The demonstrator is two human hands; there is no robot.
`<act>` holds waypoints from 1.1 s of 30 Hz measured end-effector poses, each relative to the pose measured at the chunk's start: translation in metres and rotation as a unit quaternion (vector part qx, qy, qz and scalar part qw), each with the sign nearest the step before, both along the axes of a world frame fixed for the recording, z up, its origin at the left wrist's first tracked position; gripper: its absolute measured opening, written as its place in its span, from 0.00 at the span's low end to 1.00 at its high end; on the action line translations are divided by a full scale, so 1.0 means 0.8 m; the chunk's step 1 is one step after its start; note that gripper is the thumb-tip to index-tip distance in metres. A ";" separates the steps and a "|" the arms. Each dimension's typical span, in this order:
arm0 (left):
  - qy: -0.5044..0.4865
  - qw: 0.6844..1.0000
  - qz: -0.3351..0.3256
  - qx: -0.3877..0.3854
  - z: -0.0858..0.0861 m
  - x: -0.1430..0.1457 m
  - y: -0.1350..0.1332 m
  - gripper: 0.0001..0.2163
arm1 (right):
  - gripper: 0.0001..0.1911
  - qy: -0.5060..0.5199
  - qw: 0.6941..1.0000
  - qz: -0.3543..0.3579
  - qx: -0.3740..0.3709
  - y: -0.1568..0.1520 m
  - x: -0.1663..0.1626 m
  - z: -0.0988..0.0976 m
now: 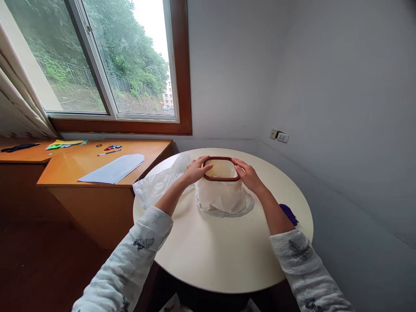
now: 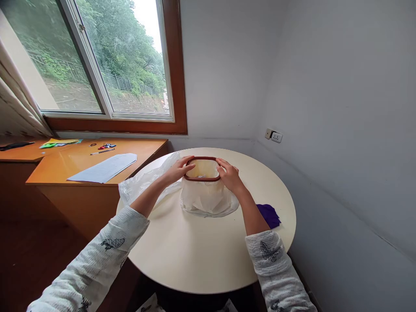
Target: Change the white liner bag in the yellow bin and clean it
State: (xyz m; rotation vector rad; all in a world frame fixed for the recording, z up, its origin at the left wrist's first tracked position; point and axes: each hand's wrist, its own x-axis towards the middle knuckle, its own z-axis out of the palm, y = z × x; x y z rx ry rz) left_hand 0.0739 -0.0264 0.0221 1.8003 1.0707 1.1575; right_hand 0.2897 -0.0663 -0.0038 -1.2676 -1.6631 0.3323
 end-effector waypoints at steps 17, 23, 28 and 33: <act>0.275 0.956 0.029 0.098 0.038 0.027 0.012 0.07 | 0.17 -0.364 0.926 -0.070 -0.074 0.026 -0.030 0.054; 0.475 0.867 0.036 0.144 0.027 0.048 -0.004 0.19 | 0.21 -0.430 0.891 -0.035 -0.140 0.018 -0.061 0.061; 0.570 0.810 0.017 0.141 0.024 0.047 -0.007 0.26 | 0.25 -0.415 0.893 -0.014 -0.174 0.018 -0.058 0.061; 0.550 0.826 -0.002 0.122 0.024 0.048 0.000 0.28 | 0.28 -0.386 0.907 -0.009 -0.171 0.026 -0.053 0.053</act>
